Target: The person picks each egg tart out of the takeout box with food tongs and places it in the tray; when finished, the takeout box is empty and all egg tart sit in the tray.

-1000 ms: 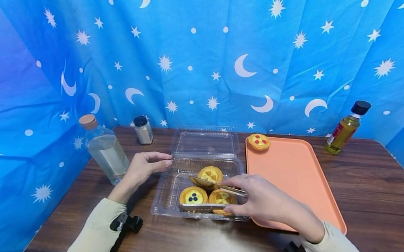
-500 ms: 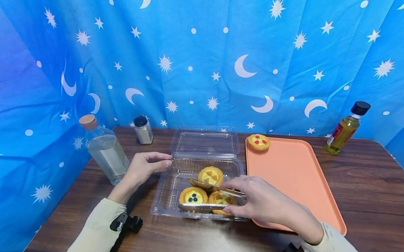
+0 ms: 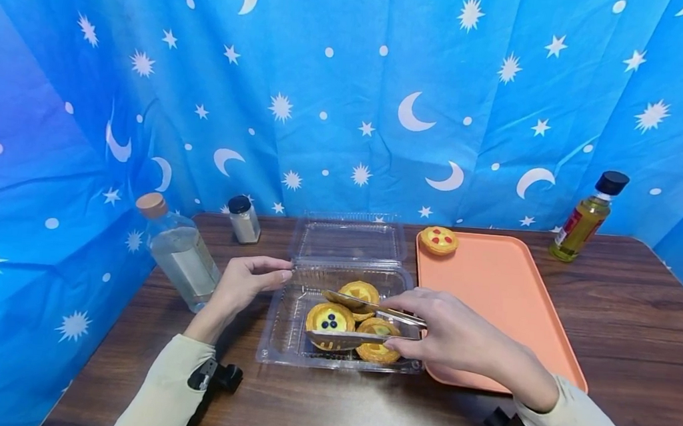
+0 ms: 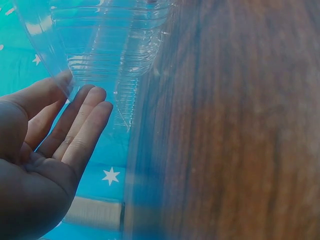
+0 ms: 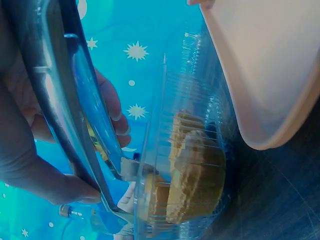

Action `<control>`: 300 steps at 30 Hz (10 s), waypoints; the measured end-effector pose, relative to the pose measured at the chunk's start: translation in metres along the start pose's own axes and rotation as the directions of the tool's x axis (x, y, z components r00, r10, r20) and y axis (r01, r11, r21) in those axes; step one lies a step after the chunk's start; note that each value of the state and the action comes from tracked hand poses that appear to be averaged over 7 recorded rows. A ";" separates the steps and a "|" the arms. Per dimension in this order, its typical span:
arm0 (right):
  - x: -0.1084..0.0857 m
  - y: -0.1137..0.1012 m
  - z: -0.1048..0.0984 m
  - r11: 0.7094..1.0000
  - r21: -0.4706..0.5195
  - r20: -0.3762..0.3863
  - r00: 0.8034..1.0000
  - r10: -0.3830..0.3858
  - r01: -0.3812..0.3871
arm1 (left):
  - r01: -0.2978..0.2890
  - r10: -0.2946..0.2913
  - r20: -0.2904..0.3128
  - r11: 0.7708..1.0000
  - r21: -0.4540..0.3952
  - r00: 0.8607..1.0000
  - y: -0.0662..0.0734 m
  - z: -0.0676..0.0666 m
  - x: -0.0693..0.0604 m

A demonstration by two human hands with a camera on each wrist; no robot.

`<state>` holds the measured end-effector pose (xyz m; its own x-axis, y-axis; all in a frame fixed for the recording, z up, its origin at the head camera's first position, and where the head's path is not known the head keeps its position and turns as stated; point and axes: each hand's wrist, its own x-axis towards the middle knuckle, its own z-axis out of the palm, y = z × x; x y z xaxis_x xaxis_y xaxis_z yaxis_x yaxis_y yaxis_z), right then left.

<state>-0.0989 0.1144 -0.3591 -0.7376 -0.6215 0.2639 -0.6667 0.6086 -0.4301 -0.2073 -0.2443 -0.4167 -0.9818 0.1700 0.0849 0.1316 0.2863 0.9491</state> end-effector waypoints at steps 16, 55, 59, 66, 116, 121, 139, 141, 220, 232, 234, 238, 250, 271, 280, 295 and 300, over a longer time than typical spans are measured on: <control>-0.014 0.007 -0.019 0.998 -0.045 -0.117 0.992 0.043 -0.048 | -0.014 0.014 0.009 1.000 -0.013 1.000 -0.002 0.000 0.000; -0.055 0.072 -0.068 0.951 -0.151 -0.455 0.873 0.175 -0.270 | -0.036 0.036 0.024 0.999 -0.016 0.999 -0.003 -0.002 0.001; -0.057 0.081 -0.071 0.937 -0.150 -0.466 0.859 0.214 -0.314 | -0.032 0.033 0.025 0.999 -0.013 0.999 -0.002 -0.002 0.001; -0.065 0.096 -0.077 0.934 -0.129 -0.475 0.848 0.236 -0.333 | -0.029 0.029 0.019 0.999 -0.016 0.999 -0.003 -0.002 0.001; -0.095 0.166 -0.087 0.799 -0.125 -0.407 0.765 0.499 -0.588 | -0.018 0.019 0.030 0.999 -0.036 0.999 -0.002 -0.002 0.001; -0.095 0.169 -0.085 0.804 -0.143 -0.409 0.775 0.483 -0.577 | -0.016 0.017 0.029 0.999 -0.035 0.999 -0.002 -0.002 0.001; -0.096 0.168 -0.089 0.767 -0.143 -0.403 0.745 0.532 -0.625 | -0.011 0.011 0.017 1.000 -0.022 1.000 -0.002 -0.002 0.001; -0.096 0.167 -0.090 0.766 -0.140 -0.402 0.743 0.536 -0.628 | -0.012 0.013 0.017 1.000 -0.022 1.000 -0.002 -0.002 0.001; -0.010 0.011 -0.001 0.966 -0.137 -0.191 0.962 0.193 -0.221 | -0.017 0.017 0.006 0.999 0.030 1.000 -0.002 0.000 -0.002; -0.008 0.009 0.006 0.962 -0.162 -0.202 0.961 0.187 -0.221 | -0.015 0.015 0.007 1.000 0.028 1.000 -0.001 -0.001 -0.002; -0.007 0.009 0.008 0.960 -0.161 -0.207 0.959 0.192 -0.227 | -0.014 0.013 0.011 1.000 0.023 1.000 -0.001 0.000 -0.002; -0.007 0.008 0.010 0.959 -0.159 -0.215 0.956 0.197 -0.234 | -0.016 0.016 0.014 1.000 0.008 1.000 -0.001 0.000 -0.001; -0.007 0.002 0.016 0.959 -0.149 -0.207 0.956 0.208 -0.241 | -0.017 0.017 0.019 1.000 -0.009 1.000 0.000 0.002 0.000; -0.003 -0.004 0.016 0.967 -0.128 -0.173 0.965 0.195 -0.219 | -0.021 0.021 0.007 0.999 0.034 1.000 0.001 0.001 0.000; -0.003 -0.004 0.011 0.977 -0.134 -0.199 0.970 0.139 -0.167 | -0.028 0.028 0.000 0.999 0.017 1.000 0.000 -0.005 -0.002; -0.029 0.002 -0.028 0.966 -0.091 -0.310 0.929 0.203 -0.241 | -0.020 0.020 0.004 0.999 0.031 1.000 -0.001 -0.003 0.000; -0.043 0.010 -0.041 0.967 -0.124 -0.367 0.916 0.162 -0.221 | -0.022 0.022 0.007 1.000 0.020 1.000 -0.001 -0.003 0.000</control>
<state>-0.0783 0.1671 -0.3391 -0.8230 -0.2890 0.4890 -0.4950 0.7872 -0.3678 -0.2077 -0.2473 -0.4170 -0.9778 0.1826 0.1033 0.1557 0.3017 0.9406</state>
